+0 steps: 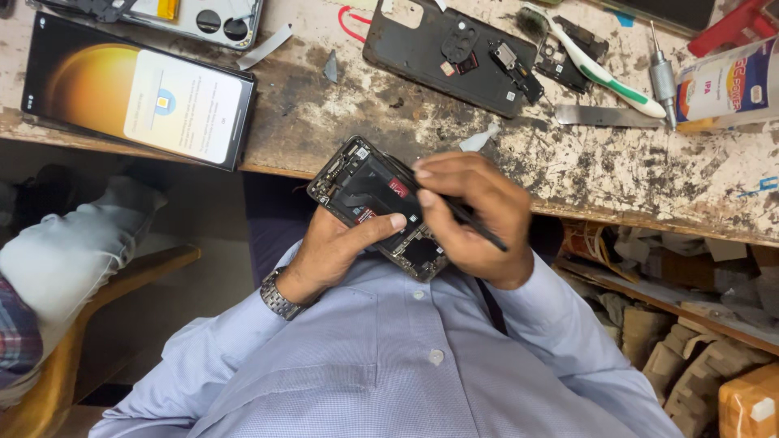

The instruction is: The person holds a disassembled smartphone and uses a black pry tool to work around the phone's internal frame and camera area. They briefly handle a yellow Meecoo adhesive box, then continue prying at the phone's edges and internals on the cluttered workbench.

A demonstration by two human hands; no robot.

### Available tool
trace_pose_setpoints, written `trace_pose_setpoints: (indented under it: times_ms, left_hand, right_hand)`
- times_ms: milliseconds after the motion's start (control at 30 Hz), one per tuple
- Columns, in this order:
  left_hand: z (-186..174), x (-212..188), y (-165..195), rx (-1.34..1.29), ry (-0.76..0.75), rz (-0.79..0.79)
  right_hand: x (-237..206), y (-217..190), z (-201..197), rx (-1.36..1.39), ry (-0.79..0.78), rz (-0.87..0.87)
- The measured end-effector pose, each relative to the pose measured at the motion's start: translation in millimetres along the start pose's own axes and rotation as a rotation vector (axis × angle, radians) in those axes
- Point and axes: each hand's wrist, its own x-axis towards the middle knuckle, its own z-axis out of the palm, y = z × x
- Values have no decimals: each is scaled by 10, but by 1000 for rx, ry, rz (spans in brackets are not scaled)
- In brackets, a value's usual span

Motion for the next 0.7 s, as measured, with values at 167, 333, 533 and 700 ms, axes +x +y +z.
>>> trace_pose_setpoints:
  times_ms: [167, 333, 533, 700]
  left_hand:
    - [-30, 14, 12, -8, -3, -2]
    - [-43, 1, 9, 33, -13, -7]
    - [15, -66, 28, 122, -63, 68]
    - [56, -142, 67, 208, -73, 117]
  right_hand:
    - [-93, 13, -17, 14, 13, 21]
    - [-22, -42, 18, -2, 46, 98]
    - [220, -210, -23, -326, -152, 46]
    - [294, -363, 27, -491, -218, -66]
